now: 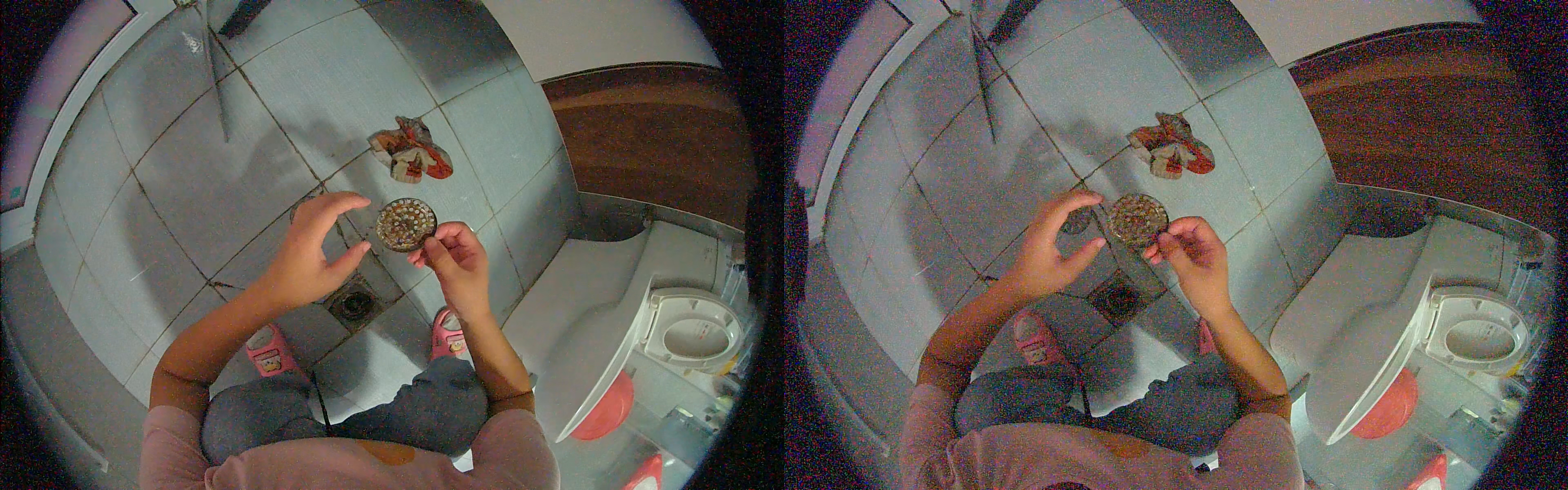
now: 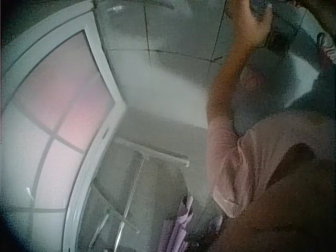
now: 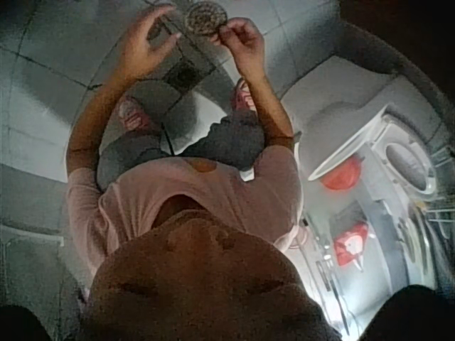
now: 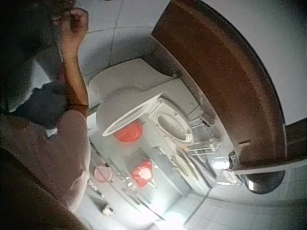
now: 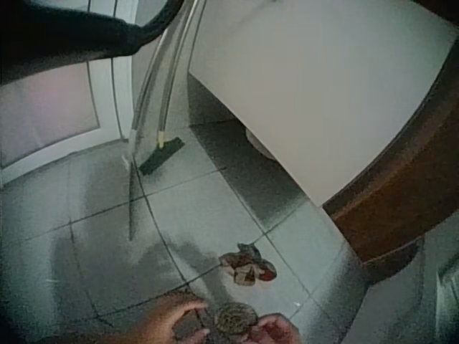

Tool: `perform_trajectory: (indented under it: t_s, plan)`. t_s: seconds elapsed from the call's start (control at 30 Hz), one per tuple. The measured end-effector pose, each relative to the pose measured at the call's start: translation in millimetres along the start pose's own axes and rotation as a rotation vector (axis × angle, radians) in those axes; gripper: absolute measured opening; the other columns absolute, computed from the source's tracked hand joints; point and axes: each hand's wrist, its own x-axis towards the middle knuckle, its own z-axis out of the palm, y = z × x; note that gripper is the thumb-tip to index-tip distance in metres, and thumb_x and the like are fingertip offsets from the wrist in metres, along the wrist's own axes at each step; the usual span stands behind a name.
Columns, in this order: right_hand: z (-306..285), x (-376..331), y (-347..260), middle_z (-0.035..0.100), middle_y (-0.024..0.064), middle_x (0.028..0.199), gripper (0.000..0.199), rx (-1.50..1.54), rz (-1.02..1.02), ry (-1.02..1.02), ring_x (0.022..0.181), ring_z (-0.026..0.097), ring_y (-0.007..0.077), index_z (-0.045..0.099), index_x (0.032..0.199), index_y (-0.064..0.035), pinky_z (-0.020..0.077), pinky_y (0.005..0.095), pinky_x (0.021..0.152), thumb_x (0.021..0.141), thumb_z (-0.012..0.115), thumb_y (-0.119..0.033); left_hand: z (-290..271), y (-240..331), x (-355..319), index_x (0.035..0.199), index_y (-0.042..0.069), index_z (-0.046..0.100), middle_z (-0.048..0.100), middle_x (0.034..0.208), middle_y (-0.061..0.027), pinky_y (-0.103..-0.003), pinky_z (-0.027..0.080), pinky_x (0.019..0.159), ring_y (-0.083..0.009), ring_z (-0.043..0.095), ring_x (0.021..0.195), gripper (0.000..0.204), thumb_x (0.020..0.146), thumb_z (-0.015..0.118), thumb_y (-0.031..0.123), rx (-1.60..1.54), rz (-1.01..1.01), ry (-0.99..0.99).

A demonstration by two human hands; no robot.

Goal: The person sits on the bathroom floor and scrubs the tiles with a cloth. They remove a drain cover, clean the drain area, and then wash the drain cover and a small brush in the sink. Finally, they place the drain cover back and wipe the floor with a mop.

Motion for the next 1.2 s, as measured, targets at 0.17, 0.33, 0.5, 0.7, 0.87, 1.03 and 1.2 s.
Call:
perform_trajectory:
  t_s: [0.17,0.33,0.5,0.7,0.87,1.03,1.2]
  plan:
    - [3,-3,-1,0.057,0.0103,0.08,0.006,0.001,0.023,-0.011,0.071,0.059,0.0185,0.046,0.091,-0.0011,0.0473,0.0279,0.063,0.086,0.048,0.0,-3,5,2,0.115,0.008,0.046,0.049,0.116,-0.0105,-0.041,0.03,0.094,-0.0284,0.045,0.108,0.057,0.065,0.071,0.013,0.042,0.065,-0.029]
    - [7,-4,2,0.057,0.0098,0.079,0.006,0.048,0.039,-0.017,0.071,0.059,0.0181,0.045,0.091,-0.0011,0.0474,0.0276,0.063,0.086,0.048,0.0,1,5,6,0.116,0.01,0.041,0.048,0.12,-0.008,-0.051,0.021,0.101,-0.0279,0.043,0.112,0.064,0.061,0.074,0.015,0.027,0.156,-0.061]
    - [5,-6,7,0.057,0.0088,0.079,0.006,0.056,0.065,-0.064,0.07,0.058,0.0167,0.046,0.091,-0.0022,0.0456,0.0262,0.062,0.086,0.049,-0.002,2,11,9,0.116,0.011,0.039,0.048,0.12,-0.0048,-0.056,0.015,0.102,-0.0264,0.043,0.114,0.069,0.059,0.076,0.016,0.145,0.168,-0.089]
    - [1,-5,10,0.057,0.0065,0.084,0.008,0.116,0.202,-0.076,0.071,0.058,0.0137,0.047,0.094,-0.005,0.0459,0.0237,0.061,0.086,0.051,-0.006,6,2,7,0.116,0.012,0.04,0.05,0.115,-0.0045,-0.055,0.013,0.103,-0.0248,0.045,0.112,0.068,0.058,0.077,0.015,-0.014,0.176,-0.043]
    - [9,2,7,0.057,0.01,0.092,0.016,-0.504,-0.436,0.088,0.088,0.054,0.0209,0.051,0.099,-0.0056,0.0437,0.0308,0.074,0.083,0.05,-0.003,4,8,9,0.115,0.01,0.041,0.052,0.112,-0.0049,-0.053,0.012,0.104,-0.0235,0.046,0.111,0.067,0.058,0.076,0.018,-0.024,0.1,-0.078]
    - [20,1,-11,0.054,0.0143,0.099,0.037,-0.949,-0.613,-0.098,0.099,0.047,0.0312,0.057,0.102,-0.009,0.0376,0.0379,0.086,0.069,0.051,0.005,7,7,9,0.115,0.009,0.041,0.052,0.112,-0.0048,-0.053,0.011,0.104,-0.0221,0.048,0.11,0.068,0.057,0.075,0.02,0.003,0.112,-0.107]
    - [8,0,-6,0.053,0.014,0.103,0.043,-0.879,-0.596,-0.127,0.099,0.047,0.0322,0.058,0.104,-0.0121,0.0367,0.0394,0.086,0.064,0.051,0.005,9,5,8,0.116,0.009,0.04,0.053,0.113,-0.0041,-0.053,0.01,0.104,-0.0221,0.049,0.109,0.07,0.057,0.076,0.019,-0.022,0.11,-0.078]
